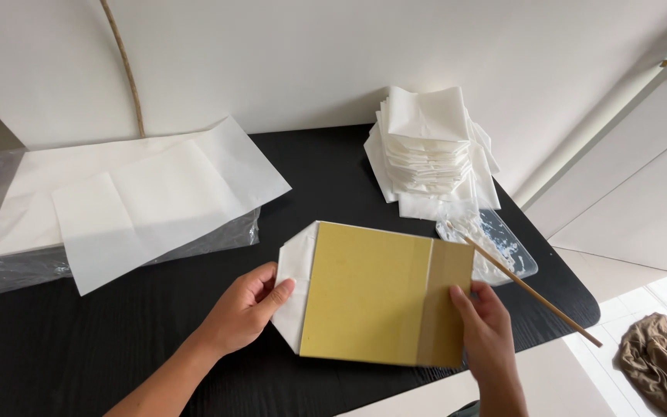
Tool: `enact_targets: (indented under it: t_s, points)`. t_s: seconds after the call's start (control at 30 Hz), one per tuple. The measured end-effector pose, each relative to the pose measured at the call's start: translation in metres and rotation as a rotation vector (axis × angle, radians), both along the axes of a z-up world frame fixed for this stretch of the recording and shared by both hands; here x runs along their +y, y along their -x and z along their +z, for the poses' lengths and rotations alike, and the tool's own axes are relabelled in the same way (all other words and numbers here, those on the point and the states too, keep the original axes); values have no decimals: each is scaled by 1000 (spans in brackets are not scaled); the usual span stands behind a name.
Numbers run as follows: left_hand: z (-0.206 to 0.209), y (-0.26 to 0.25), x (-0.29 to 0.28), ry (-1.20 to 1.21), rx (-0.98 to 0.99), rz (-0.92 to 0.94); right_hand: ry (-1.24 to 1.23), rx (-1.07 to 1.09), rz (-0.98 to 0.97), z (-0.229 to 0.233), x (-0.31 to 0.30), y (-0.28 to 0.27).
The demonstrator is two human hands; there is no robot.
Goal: Assembling paper bags by folding paper around a template and applying glue with a brush
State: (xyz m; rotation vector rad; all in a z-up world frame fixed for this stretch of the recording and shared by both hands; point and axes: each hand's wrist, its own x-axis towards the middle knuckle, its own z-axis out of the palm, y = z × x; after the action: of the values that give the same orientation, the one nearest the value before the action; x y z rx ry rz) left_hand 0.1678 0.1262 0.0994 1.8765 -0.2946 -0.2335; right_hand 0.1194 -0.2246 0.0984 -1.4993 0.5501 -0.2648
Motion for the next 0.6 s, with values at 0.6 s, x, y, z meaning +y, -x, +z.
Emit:
enact_targets:
  t_s: [0.6]
  points:
    - [-38,24,2,358,141,15,648,142,180,86,88,-181]
